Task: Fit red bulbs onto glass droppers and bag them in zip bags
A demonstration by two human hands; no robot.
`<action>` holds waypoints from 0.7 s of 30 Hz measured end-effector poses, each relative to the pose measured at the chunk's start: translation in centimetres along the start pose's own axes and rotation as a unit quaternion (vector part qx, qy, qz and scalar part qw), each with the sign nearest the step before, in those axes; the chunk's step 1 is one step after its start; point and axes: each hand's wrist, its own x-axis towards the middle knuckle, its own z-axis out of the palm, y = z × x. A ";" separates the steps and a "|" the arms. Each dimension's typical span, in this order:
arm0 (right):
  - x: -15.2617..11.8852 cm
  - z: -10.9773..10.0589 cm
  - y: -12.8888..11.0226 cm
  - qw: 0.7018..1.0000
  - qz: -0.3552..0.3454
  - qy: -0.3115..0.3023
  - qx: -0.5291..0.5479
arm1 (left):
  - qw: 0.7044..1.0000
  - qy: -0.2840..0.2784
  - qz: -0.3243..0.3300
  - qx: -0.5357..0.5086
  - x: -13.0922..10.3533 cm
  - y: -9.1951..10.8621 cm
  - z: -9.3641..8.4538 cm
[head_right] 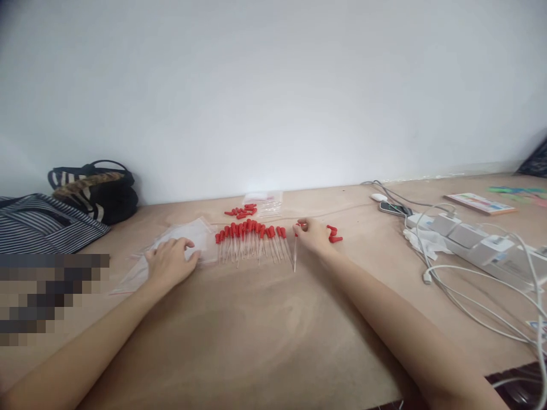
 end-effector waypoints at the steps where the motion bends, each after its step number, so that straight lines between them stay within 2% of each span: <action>1: 0.2 0.3 -0.1 0.999 0.002 0.013 -0.048 | 1.000 0.001 -0.013 0.023 0.3 -0.6 0.0; 5: 0.7 2.1 -0.9 0.987 -0.008 0.023 -0.159 | 0.998 -0.011 -0.032 0.060 0.9 -1.8 -0.2; 11: 0.6 3.4 -1.3 0.977 -0.011 0.003 -0.214 | 0.997 -0.032 -0.021 0.066 0.9 -1.4 -0.1; 15: 0.4 1.8 -0.7 0.982 -0.036 0.008 -0.185 | 0.998 -0.021 0.000 0.066 0.8 -0.8 -0.1; 21: 1.0 -2.8 2.0 0.968 -0.046 0.059 -0.238 | 0.996 -0.033 0.014 0.082 1.0 -0.6 0.2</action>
